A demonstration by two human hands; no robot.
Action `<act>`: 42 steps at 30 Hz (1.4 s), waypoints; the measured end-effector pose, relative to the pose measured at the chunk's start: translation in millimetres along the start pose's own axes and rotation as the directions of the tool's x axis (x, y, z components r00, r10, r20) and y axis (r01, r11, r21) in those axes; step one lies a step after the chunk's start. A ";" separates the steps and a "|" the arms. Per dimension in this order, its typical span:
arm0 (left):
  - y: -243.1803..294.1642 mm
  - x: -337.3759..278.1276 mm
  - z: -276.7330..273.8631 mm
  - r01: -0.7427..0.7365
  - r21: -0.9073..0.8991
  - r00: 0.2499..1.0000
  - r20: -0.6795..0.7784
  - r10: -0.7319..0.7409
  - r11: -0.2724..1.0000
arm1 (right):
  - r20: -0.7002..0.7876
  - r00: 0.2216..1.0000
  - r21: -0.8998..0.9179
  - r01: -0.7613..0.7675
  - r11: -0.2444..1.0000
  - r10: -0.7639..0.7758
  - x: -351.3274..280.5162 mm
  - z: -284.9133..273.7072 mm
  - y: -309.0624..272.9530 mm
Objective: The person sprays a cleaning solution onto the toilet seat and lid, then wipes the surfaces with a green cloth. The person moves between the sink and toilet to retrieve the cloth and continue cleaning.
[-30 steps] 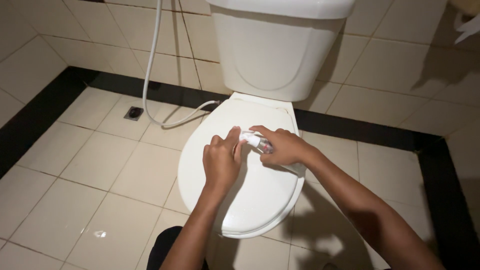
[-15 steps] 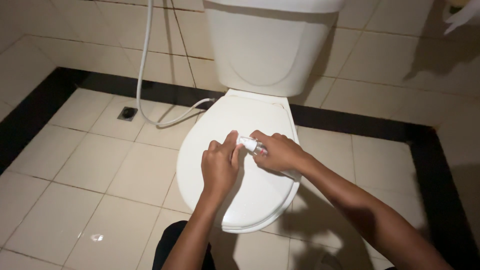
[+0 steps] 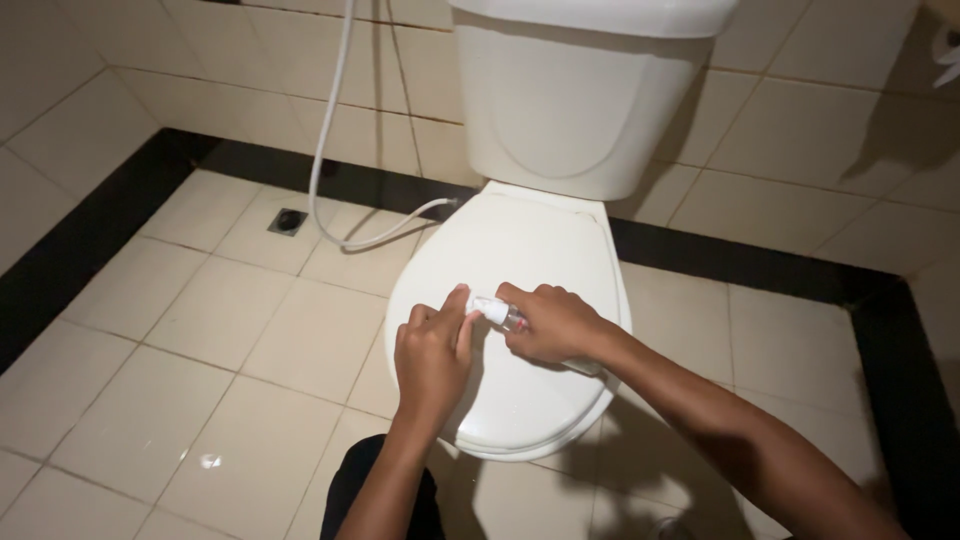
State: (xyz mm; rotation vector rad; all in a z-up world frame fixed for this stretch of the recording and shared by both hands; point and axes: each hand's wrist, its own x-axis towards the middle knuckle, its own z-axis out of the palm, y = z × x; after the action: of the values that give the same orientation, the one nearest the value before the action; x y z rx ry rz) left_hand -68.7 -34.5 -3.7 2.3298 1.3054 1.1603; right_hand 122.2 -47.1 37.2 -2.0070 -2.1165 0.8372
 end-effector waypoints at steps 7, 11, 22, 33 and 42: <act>-9.6 -13.2 -18.9 0.030 0.066 0.999 -0.031 -0.028 0.997 | -0.016 1.000 0.000 0.010 1.000 -0.010 -9.9 -5.5 -41.0; -19.3 -20.8 -22.8 0.026 0.074 0.999 -0.022 -0.024 0.997 | 0.048 0.999 -0.038 -0.004 0.999 0.006 -6.4 3.3 -47.5; -28.1 -36.1 -27.9 0.147 0.034 0.985 0.087 -0.149 0.989 | 0.166 0.982 -0.135 -0.063 0.989 0.085 -7.8 7.4 -63.7; -25.9 -31.7 -14.7 0.016 -0.034 1.000 -0.024 -0.017 0.999 | 0.075 0.995 -0.078 -0.053 0.996 0.059 -12.0 7.3 -51.1; -3.8 -23.7 -1.9 -0.005 -0.054 0.998 0.055 0.008 0.999 | 0.010 0.991 -0.107 -0.133 0.985 0.135 -28.0 5.5 -27.0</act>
State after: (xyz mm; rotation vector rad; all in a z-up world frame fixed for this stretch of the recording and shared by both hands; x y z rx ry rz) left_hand -79.4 -51.6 -17.0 2.3121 1.2341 1.1112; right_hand 99.2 -74.7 52.9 -2.2247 -2.0961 0.7781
